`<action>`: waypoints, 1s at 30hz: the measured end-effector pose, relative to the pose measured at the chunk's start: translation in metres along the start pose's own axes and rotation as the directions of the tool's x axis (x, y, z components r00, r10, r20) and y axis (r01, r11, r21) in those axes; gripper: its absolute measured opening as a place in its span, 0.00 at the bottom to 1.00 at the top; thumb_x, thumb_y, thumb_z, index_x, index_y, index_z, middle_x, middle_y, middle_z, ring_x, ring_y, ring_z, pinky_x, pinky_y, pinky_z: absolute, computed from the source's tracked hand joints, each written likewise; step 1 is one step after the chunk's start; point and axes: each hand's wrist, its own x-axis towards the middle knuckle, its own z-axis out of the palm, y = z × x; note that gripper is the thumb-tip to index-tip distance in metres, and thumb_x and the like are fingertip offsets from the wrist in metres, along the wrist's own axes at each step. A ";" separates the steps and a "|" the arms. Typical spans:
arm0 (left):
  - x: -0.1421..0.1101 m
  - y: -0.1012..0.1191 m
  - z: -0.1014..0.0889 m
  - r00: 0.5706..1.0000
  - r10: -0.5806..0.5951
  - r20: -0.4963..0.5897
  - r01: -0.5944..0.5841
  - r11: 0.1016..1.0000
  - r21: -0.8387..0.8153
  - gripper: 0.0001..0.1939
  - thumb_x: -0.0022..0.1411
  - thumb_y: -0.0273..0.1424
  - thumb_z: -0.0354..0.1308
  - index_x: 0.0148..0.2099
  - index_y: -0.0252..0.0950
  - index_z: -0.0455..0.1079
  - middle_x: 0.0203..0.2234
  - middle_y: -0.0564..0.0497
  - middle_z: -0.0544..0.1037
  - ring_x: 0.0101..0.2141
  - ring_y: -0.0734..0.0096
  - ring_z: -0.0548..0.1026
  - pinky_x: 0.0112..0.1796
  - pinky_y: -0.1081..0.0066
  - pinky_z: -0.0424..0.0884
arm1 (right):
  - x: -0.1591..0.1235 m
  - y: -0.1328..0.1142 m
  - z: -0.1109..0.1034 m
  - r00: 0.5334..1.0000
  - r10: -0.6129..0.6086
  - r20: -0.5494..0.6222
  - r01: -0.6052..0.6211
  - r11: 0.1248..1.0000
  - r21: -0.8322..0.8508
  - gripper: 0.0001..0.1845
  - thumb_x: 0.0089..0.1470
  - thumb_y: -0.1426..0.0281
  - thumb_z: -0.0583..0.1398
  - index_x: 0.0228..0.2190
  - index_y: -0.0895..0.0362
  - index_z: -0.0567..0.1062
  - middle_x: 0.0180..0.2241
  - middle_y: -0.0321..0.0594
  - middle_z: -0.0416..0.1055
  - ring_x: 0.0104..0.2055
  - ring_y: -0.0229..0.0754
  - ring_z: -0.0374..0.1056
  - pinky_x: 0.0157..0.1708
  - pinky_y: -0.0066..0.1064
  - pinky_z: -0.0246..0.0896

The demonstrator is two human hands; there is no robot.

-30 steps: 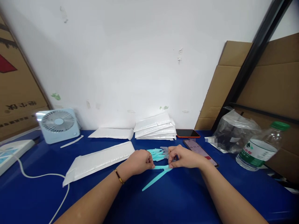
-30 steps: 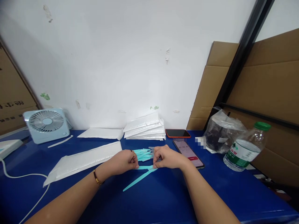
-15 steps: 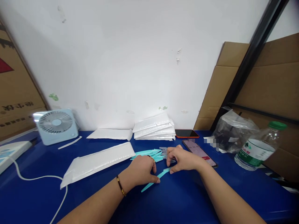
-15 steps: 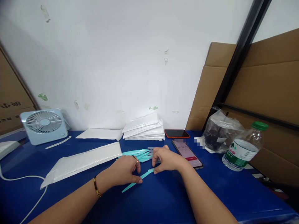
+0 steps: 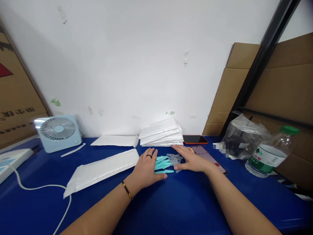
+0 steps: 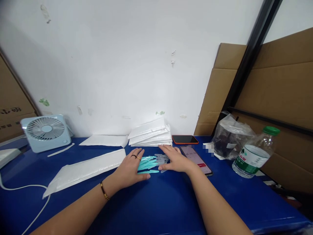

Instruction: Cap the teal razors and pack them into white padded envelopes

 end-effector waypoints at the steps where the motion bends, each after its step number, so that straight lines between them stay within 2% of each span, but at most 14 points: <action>1: 0.000 0.001 0.007 1.000 -0.002 0.020 0.001 1.000 0.006 0.50 0.49 0.59 0.48 0.65 0.30 0.44 0.62 0.38 0.49 0.61 0.49 0.44 0.57 0.56 0.47 | 0.003 0.001 0.006 0.999 -0.012 0.048 0.012 1.000 0.019 0.43 0.51 0.47 0.52 0.62 0.48 0.42 0.64 0.41 0.39 0.64 0.52 0.34 0.60 0.45 0.29; 3: 0.000 0.002 0.018 0.997 -0.005 0.077 0.004 1.000 0.014 0.46 0.56 0.58 0.39 0.65 0.29 0.42 0.63 0.38 0.45 0.62 0.50 0.40 0.58 0.53 0.42 | 0.009 0.003 0.019 0.992 -0.028 0.120 0.022 0.999 0.046 0.35 0.58 0.50 0.42 0.62 0.48 0.39 0.65 0.37 0.34 0.65 0.47 0.29 0.61 0.44 0.25; 6: -0.004 0.005 0.025 0.993 -0.009 0.116 0.007 1.000 0.020 0.42 0.60 0.54 0.33 0.65 0.29 0.41 0.63 0.39 0.45 0.62 0.52 0.40 0.59 0.52 0.40 | 0.016 0.010 0.034 0.996 0.012 0.089 -0.013 1.000 0.011 0.32 0.60 0.51 0.37 0.62 0.49 0.41 0.64 0.35 0.35 0.66 0.44 0.27 0.62 0.44 0.24; 10: -0.019 0.016 0.019 0.986 0.041 0.163 -0.040 0.999 -0.008 0.40 0.60 0.53 0.36 0.66 0.32 0.39 0.63 0.41 0.42 0.62 0.52 0.38 0.58 0.52 0.40 | 0.018 0.023 0.038 0.993 0.122 0.004 -0.121 0.992 -0.043 0.35 0.59 0.50 0.36 0.62 0.54 0.43 0.64 0.39 0.38 0.66 0.46 0.28 0.62 0.44 0.27; 15: -0.037 0.029 0.008 0.950 0.158 0.267 -0.137 0.986 -0.097 0.48 0.54 0.60 0.41 0.66 0.33 0.37 0.63 0.40 0.40 0.62 0.51 0.38 0.58 0.52 0.42 | 0.016 0.031 0.030 0.996 0.091 -0.015 -0.092 0.996 -0.021 0.31 0.60 0.53 0.37 0.61 0.51 0.48 0.63 0.38 0.45 0.65 0.45 0.37 0.61 0.46 0.28; 19: -0.032 0.026 -0.003 0.953 0.176 0.247 -0.154 0.982 -0.106 0.43 0.57 0.58 0.34 0.64 0.32 0.48 0.61 0.39 0.50 0.61 0.51 0.47 0.57 0.52 0.45 | 0.020 0.028 0.022 0.985 -0.020 -0.172 0.007 0.997 -0.077 0.23 0.61 0.59 0.43 0.55 0.48 0.63 0.57 0.40 0.59 0.60 0.45 0.50 0.59 0.48 0.33; 23: -0.019 0.011 -0.011 0.970 0.135 0.202 -0.124 0.990 -0.067 0.38 0.60 0.55 0.34 0.62 0.34 0.54 0.59 0.39 0.57 0.60 0.52 0.52 0.57 0.51 0.44 | 0.026 0.023 0.018 0.971 -0.130 -0.199 0.099 0.983 -0.157 0.15 0.57 0.64 0.52 0.43 0.47 0.75 0.48 0.39 0.69 0.52 0.44 0.60 0.55 0.43 0.42; 26: -0.007 -0.001 -0.012 0.977 0.102 0.185 -0.093 0.994 -0.060 0.31 0.64 0.49 0.35 0.60 0.37 0.57 0.57 0.42 0.63 0.58 0.56 0.57 0.56 0.53 0.47 | 0.028 0.021 0.016 0.976 -0.098 -0.193 0.064 0.982 -0.177 0.12 0.54 0.64 0.56 0.37 0.47 0.78 0.43 0.39 0.71 0.49 0.46 0.61 0.50 0.42 0.47; 30: 0.010 -0.015 -0.006 0.993 0.048 0.105 -0.043 0.998 -0.047 0.18 0.64 0.35 0.44 0.53 0.41 0.66 0.46 0.47 0.74 0.48 0.64 0.69 0.49 0.65 0.59 | 0.032 0.022 0.009 0.992 -0.038 -0.119 0.021 0.990 -0.142 0.10 0.51 0.63 0.59 0.33 0.48 0.79 0.39 0.38 0.73 0.43 0.44 0.65 0.45 0.37 0.50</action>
